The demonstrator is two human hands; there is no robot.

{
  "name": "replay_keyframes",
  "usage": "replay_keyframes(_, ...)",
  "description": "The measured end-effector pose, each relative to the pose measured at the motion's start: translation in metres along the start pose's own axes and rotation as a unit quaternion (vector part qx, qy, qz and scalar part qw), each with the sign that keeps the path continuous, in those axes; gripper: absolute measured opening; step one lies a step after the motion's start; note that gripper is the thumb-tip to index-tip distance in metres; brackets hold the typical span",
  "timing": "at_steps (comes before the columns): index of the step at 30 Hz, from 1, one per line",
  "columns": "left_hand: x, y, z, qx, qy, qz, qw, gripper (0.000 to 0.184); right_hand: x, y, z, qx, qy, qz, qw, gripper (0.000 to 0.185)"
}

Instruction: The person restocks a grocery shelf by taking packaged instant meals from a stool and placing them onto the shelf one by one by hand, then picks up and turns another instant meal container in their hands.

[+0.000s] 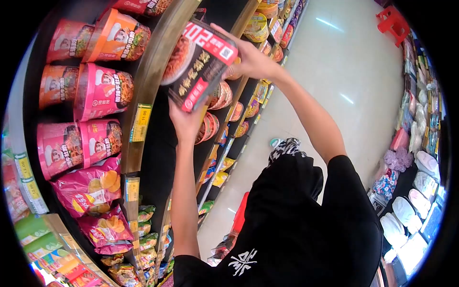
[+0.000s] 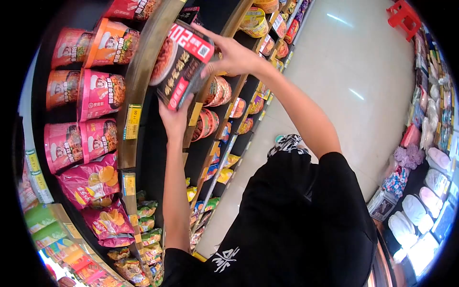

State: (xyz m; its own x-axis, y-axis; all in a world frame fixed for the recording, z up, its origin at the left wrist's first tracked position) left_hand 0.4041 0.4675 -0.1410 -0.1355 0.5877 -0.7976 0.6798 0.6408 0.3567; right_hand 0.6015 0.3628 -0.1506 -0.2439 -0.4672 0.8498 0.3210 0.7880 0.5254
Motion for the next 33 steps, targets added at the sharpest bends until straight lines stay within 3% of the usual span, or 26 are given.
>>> replay_keyframes(3,0.017,0.035,0.005,-0.011,-0.032,-0.004,0.999,0.059,-0.021,0.033,-0.011,0.008,-0.024,-0.010,1.000,0.103)
replay_keyframes(5,0.026,0.053,0.010,-0.031,-0.117,-0.012,0.993,0.060,-0.040,0.055,-0.015,0.029,0.046,0.003,0.998,0.096)
replay_keyframes(7,0.040,0.071,0.009,-0.035,-0.035,-0.024,0.998,0.060,-0.054,0.081,-0.022,0.002,-0.040,-0.024,0.999,0.085)
replay_keyframes(8,0.052,0.083,0.008,-0.058,-0.005,0.019,0.998,0.059,-0.060,0.090,-0.023,-0.012,-0.082,-0.035,0.996,0.080)
replay_keyframes(9,0.031,0.083,0.008,-0.071,0.029,-0.047,0.996,0.039,-0.065,0.097,-0.024,-0.020,-0.122,-0.009,0.992,0.077)
replay_keyframes(11,0.071,0.102,0.005,-0.058,0.021,-0.095,0.994,0.034,-0.077,0.112,-0.028,-0.035,-0.201,0.042,0.978,0.072)
replay_keyframes(12,0.045,0.101,0.012,-0.037,-0.073,-0.126,0.989,0.034,-0.090,0.120,-0.027,-0.062,-0.188,0.018,0.980,0.065)
replay_keyframes(15,0.060,0.107,0.013,-0.016,-0.109,-0.102,0.989,0.039,-0.114,0.139,-0.029,-0.088,-0.219,0.044,0.971,0.075)
replay_keyframes(16,0.065,0.109,0.013,0.011,-0.065,-0.078,0.995,0.050,-0.119,0.143,-0.031,-0.099,-0.215,0.044,0.971,0.069)
replay_keyframes(21,0.064,0.113,0.017,0.060,-0.076,-0.107,0.990,0.065,-0.123,0.159,-0.027,-0.045,-0.287,0.159,0.944,0.050)
replay_keyframes(22,0.055,0.112,0.023,0.068,-0.075,-0.106,0.989,0.065,-0.121,0.156,-0.025,-0.073,-0.316,0.183,0.928,0.045)
replay_keyframes(27,0.029,0.115,0.029,0.117,-0.074,-0.202,0.969,0.071,-0.125,0.147,-0.016,-0.180,-0.266,0.142,0.936,0.039)
replay_keyframes(31,0.023,0.107,0.023,0.115,-0.053,-0.204,0.971,0.070,-0.076,0.074,0.010,-0.292,-0.232,-0.030,0.927,0.032)
replay_keyframes(33,0.035,0.084,0.021,0.058,-0.115,-0.128,0.983,0.067,-0.064,0.012,0.041,-0.242,-0.151,-0.014,0.958,0.029)
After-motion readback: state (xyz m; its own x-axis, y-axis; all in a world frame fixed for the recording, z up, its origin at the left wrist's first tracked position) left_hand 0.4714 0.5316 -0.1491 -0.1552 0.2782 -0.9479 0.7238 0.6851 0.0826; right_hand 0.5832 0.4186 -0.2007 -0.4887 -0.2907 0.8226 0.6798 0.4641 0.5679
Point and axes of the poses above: each hand's wrist, its own y-axis towards the middle knuckle, its own z-axis out of the palm, x = y × z, the point moved 5 cm from there along y, towards the middle knuckle
